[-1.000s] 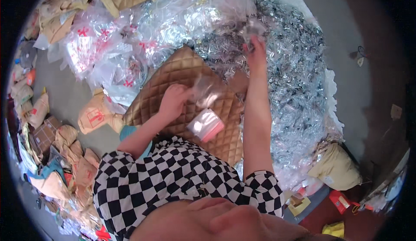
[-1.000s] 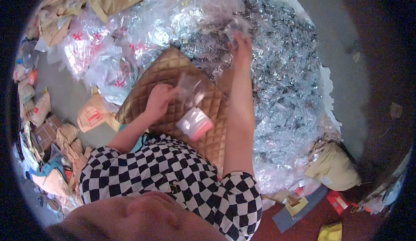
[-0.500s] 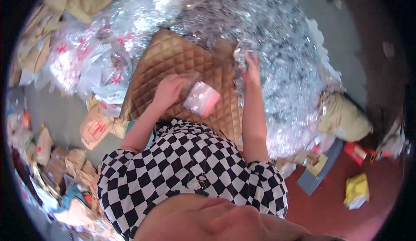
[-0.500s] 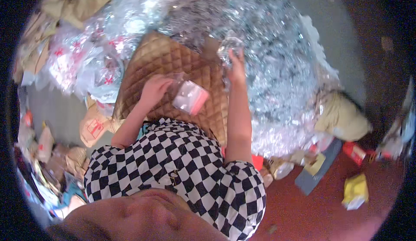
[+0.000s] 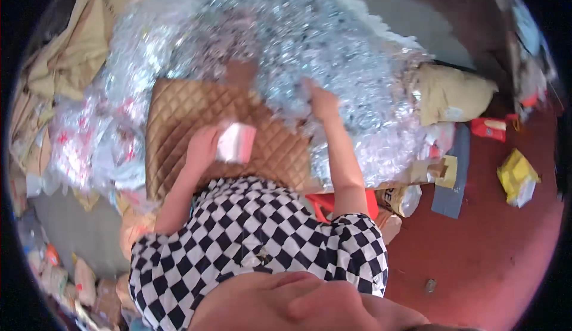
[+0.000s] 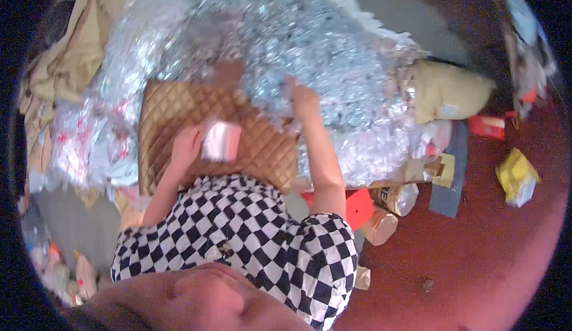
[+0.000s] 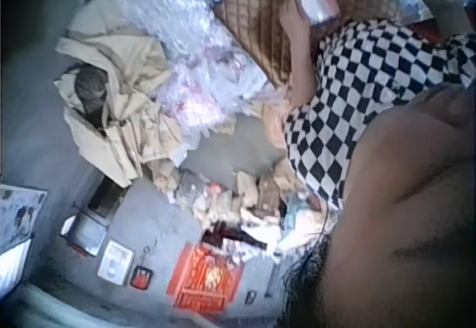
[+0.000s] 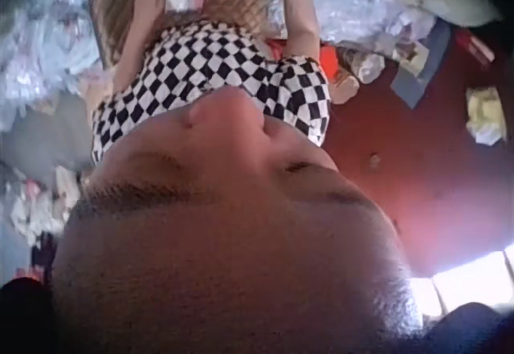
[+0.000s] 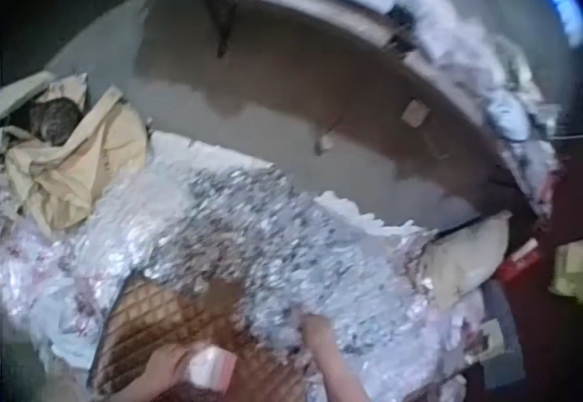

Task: Packing small industrial components into individual plastic zip bags from a large pile on the floor.

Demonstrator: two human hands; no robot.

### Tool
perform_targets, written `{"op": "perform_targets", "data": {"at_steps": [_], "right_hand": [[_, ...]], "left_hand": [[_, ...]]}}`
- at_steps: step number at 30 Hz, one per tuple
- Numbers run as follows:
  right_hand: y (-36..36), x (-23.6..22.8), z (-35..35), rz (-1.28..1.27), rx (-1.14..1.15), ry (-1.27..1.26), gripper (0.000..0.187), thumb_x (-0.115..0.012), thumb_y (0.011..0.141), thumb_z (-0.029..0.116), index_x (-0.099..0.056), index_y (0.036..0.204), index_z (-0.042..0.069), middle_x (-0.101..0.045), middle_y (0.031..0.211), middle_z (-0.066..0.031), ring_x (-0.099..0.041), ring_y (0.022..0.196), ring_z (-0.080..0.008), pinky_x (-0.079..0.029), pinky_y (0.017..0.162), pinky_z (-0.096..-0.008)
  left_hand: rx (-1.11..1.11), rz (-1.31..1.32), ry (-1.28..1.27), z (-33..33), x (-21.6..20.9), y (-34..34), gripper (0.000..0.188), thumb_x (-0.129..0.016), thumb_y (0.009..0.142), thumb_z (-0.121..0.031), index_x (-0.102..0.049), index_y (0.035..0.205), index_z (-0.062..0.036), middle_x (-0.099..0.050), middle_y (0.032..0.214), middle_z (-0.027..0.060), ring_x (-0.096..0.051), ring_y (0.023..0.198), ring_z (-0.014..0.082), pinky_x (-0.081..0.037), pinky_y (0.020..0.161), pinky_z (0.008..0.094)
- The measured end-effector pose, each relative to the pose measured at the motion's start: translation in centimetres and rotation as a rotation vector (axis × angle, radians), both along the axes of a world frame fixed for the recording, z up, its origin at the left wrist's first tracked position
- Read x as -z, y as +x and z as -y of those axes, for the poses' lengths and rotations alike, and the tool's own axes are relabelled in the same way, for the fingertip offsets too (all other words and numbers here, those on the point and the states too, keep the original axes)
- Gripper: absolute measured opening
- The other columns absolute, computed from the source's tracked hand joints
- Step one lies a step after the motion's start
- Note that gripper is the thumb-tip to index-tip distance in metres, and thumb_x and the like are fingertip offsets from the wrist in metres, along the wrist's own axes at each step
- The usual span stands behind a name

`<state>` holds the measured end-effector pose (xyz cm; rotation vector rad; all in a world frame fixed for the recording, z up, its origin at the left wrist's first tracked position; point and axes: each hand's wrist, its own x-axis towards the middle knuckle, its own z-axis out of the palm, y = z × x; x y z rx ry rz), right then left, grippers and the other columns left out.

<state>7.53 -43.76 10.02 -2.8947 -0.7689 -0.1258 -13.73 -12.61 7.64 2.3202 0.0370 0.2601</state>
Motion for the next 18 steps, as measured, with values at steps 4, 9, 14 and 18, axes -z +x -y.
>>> {"op": "perform_targets", "data": {"at_steps": [4,9,14,18], "right_hand": [[7.1,3.6,0.0,0.031,-0.068,-0.447,0.024,-0.056,0.082,0.015,-0.063,0.104,0.009,-0.07,0.085,-0.0124,-0.069,0.076,-0.029,-0.055,0.06,-0.041],[9.0,4.0,3.7,0.094,-0.187,-0.507,0.018,-0.056,0.083,0.016,-0.066,0.093,0.005,-0.07,0.09,-0.0118,-0.068,0.081,-0.0289,-0.055,0.066,-0.0413],[2.1,-1.5,-0.6,0.069,-0.178,-0.142,0.022,-0.059,0.083,0.016,-0.066,0.102,0.007,-0.066,0.098,-0.0136,-0.065,0.091,-0.0294,-0.053,0.074,-0.0434],[-3.8,-4.3,-0.4,-0.358,-0.346,0.492,0.035,-0.07,0.08,0.022,-0.06,0.112,0.01,-0.062,0.107,-0.0153,-0.06,0.101,-0.0326,-0.049,0.078,-0.0426]], "left_hand": [[0.09,0.088,0.061,3.8,1.4,1.0,0.016,-0.053,0.089,-0.013,-0.065,0.09,-0.003,-0.062,0.086,0.0203,-0.06,0.083,0.0393,-0.047,0.073,0.0465],[0.09,0.11,0.018,7.1,-1.0,-0.2,0.014,-0.055,0.088,-0.011,-0.065,0.091,-0.0008,-0.062,0.086,0.0185,-0.06,0.085,0.0367,-0.047,0.074,0.0456],[0.005,0.138,0.091,3.6,-1.3,-2.6,0.015,-0.056,0.087,-0.009,-0.066,0.095,-0.0012,-0.061,0.093,0.0166,-0.06,0.089,0.0352,-0.048,0.077,0.0415],[0.149,0.072,-0.033,5.1,0.3,-1.7,0.018,-0.06,0.083,-0.006,-0.069,0.098,-0.0053,-0.06,0.1,0.0142,-0.058,0.097,0.0345,-0.046,0.086,0.0403]]}}
